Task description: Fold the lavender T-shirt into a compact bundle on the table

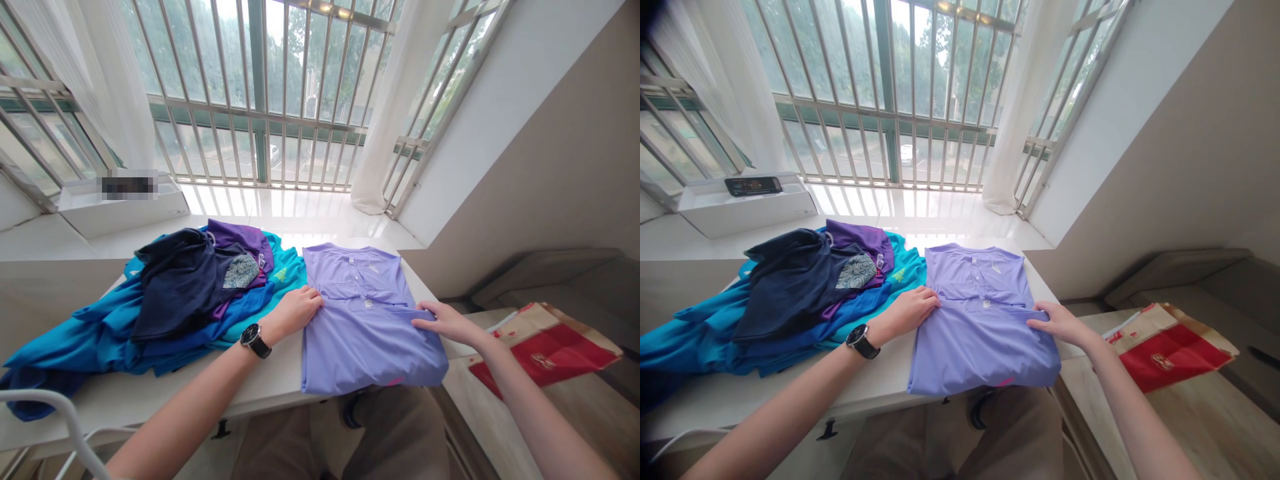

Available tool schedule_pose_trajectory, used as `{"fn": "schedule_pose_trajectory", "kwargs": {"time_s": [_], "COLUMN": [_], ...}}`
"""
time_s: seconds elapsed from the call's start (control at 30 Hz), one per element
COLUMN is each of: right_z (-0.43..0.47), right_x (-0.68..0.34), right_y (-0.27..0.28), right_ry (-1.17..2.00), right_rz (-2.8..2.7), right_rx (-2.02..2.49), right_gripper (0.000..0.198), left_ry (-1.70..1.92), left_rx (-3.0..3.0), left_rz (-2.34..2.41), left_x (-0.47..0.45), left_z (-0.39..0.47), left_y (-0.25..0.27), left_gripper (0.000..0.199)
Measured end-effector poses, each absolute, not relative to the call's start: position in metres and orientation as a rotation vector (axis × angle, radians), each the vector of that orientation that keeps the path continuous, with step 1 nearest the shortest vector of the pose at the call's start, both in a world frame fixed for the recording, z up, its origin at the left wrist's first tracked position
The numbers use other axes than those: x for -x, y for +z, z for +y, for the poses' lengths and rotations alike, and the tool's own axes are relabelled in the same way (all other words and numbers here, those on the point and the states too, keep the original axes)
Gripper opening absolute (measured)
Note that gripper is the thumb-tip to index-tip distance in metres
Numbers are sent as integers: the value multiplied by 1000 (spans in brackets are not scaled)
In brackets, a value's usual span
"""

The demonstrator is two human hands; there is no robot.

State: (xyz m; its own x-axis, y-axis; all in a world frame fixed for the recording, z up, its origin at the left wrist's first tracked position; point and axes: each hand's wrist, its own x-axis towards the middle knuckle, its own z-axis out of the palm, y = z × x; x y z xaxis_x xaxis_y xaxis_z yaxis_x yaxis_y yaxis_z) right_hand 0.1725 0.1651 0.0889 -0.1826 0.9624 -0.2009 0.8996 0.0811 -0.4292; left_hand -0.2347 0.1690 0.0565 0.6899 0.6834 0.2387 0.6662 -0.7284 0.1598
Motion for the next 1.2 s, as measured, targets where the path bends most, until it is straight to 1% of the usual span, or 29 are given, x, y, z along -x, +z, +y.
{"fn": "schedule_pose_trajectory", "kwargs": {"time_s": [0.27,0.57,0.93,1.2], "right_z": [156,143,142,144], "right_x": [-167,-155,-155,-155], "right_y": [97,109,102,99], "right_ry": [707,756,738,711], "right_rz": [-2163,-2124,-2102,-2116], "right_rx": [1847,1726,1728,1716], "right_gripper": [34,38,40,36], "left_ry": [432,447,419,429], "left_rx": [-2828,-2837,-2860,-2850], "left_rz": [1126,1111,1110,1107], "left_x": [235,234,233,233], "left_z": [167,166,165,166], "left_y": [60,60,61,59], "left_gripper": [25,22,21,22]}}
